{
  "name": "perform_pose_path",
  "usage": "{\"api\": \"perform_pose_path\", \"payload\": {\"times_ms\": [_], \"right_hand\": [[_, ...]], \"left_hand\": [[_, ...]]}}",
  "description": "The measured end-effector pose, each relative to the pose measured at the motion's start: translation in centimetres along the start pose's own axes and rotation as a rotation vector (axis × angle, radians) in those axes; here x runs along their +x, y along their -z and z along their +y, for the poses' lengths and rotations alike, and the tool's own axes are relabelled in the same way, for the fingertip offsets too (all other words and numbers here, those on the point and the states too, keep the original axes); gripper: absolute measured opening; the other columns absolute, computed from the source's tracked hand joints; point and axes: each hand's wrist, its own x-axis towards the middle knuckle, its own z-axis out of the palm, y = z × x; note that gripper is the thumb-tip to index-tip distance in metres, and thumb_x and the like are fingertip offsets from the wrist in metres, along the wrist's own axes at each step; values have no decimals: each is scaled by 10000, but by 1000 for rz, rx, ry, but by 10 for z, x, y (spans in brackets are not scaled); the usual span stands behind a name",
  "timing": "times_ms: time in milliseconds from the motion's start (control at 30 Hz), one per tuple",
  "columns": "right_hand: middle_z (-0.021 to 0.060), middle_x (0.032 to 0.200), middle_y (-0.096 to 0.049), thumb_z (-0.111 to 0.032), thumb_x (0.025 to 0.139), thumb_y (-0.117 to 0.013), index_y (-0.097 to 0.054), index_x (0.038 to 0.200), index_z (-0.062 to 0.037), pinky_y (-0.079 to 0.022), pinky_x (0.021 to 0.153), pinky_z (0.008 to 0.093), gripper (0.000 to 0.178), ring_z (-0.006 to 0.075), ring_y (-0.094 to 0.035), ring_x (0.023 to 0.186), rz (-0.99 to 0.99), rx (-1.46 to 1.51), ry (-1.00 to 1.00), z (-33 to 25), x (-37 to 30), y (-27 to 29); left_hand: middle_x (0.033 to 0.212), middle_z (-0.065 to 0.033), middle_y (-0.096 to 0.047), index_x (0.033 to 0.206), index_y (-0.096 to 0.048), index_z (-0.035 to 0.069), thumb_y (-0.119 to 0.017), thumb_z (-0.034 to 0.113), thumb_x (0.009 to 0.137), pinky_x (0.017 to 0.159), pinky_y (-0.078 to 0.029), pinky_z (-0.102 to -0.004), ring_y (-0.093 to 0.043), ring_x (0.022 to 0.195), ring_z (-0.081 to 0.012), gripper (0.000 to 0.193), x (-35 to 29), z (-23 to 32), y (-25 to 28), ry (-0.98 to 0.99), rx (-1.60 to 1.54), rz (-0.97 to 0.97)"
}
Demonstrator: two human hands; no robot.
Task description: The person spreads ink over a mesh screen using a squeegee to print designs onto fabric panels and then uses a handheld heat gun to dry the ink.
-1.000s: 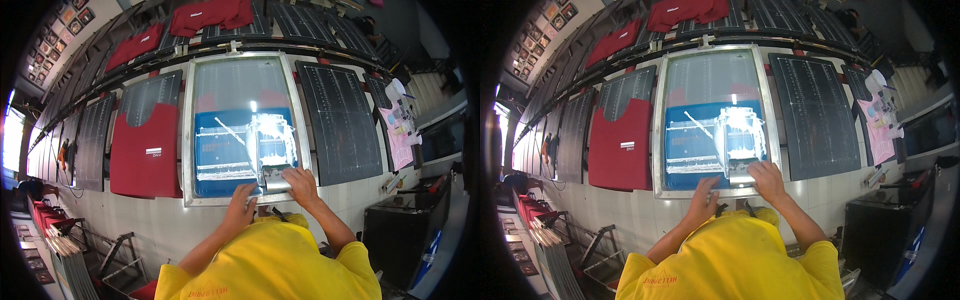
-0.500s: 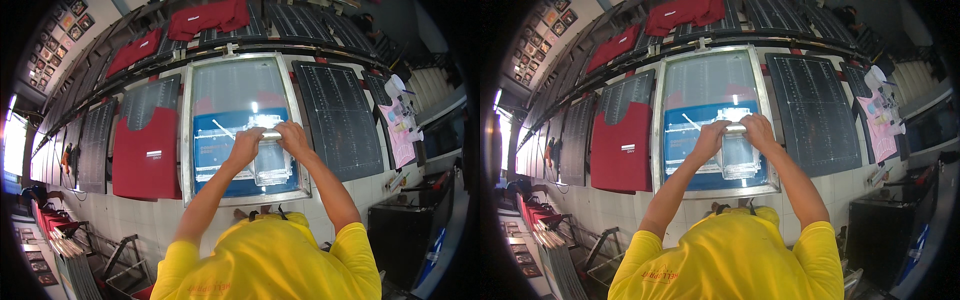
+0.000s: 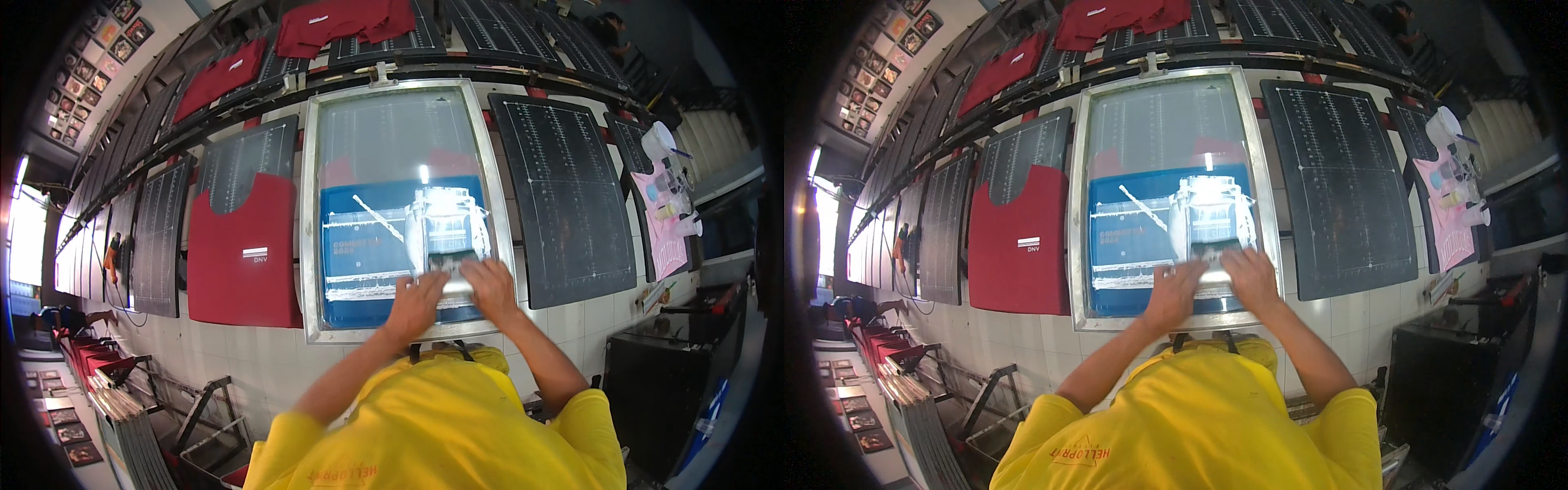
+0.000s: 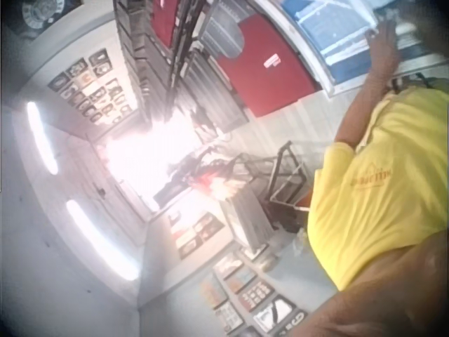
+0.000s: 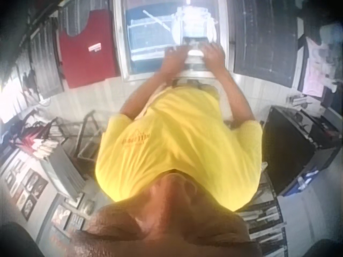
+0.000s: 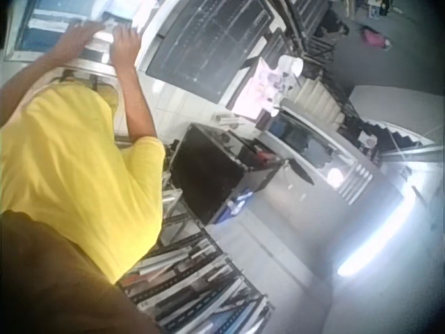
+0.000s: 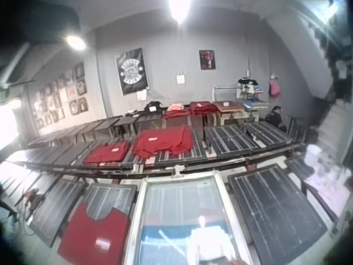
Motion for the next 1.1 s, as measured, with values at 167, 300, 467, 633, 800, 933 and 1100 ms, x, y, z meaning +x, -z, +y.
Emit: {"api": "perform_pose_path", "payload": {"times_ms": [167, 300, 467, 633, 800, 933, 1100], "right_hand": [[81, 917, -671, 23, 639, -723, -672, 905, -64, -485, 770, 407, 285, 289, -603, 885, -45, 11, -46, 57, 80, -16], [83, 924, -677, 11, 612, -787, -672, 918, -67, -493, 768, 416, 336, 303, -616, 905, -128, 33, -72, 55, 112, 8], [77, 878, -649, 21, 647, -710, -642, 888, -65, -469, 722, 406, 265, 283, -596, 864, 13, 14, -3, 9, 59, 40], [82, 1016, -671, 46, 663, -659, -653, 1000, -34, -464, 728, 383, 347, 269, -590, 874, 4, 23, -44, -31, -33, 29], [109, 1298, -559, -93, 660, -785, -578, 1224, -33, -431, 931, 415, 604, 302, -517, 1163, -293, 19, -82, -41, -72, 30], [110, 1348, -526, -260, 707, -808, -564, 1262, -28, -390, 998, 446, 649, 317, -466, 1246, -348, 61, -126, -45, -82, 19], [169, 1348, -525, -288, 859, -686, -568, 1250, 5, -381, 1018, 460, 502, 349, -458, 1260, -125, 226, -238, -32, -84, 24]], "left_hand": [[1162, -92, -660, 1243, -604, 92, -548, 21, 897, 890, -348, -423, -617, 1041, -252, 358, 88, -53, 9, 27, -80, 67], [1128, -98, -674, 1189, -644, 98, -514, -5, 917, 883, -329, -411, -617, 1030, -260, 318, 112, -62, 36, 59, -204, 73], [1174, -102, -663, 1290, -577, 112, -589, -4, 864, 920, -334, -420, -616, 1081, -255, 441, 55, -9, 56, -24, -88, 39], [1328, -90, -598, 1332, -539, 76, -682, 76, 814, 950, -343, -442, -587, 1183, -214, 537, -25, 23, 28, -79, -79, -130], [1369, -79, -566, 1335, -540, 64, -721, 132, 783, 951, -349, -439, -555, 1231, -202, 585, -56, 23, 13, -157, -98, -209], [1360, -66, -569, 1338, -542, 64, -728, 147, 774, 981, -351, -429, -538, 1256, -203, 599, -64, 17, 4, -219, -120, -191], [1317, -91, -592, 1257, -586, 68, -724, 131, 802, 1012, -383, -440, -544, 1231, -256, 479, -63, -6, 17, -20, -169, -178]]}}
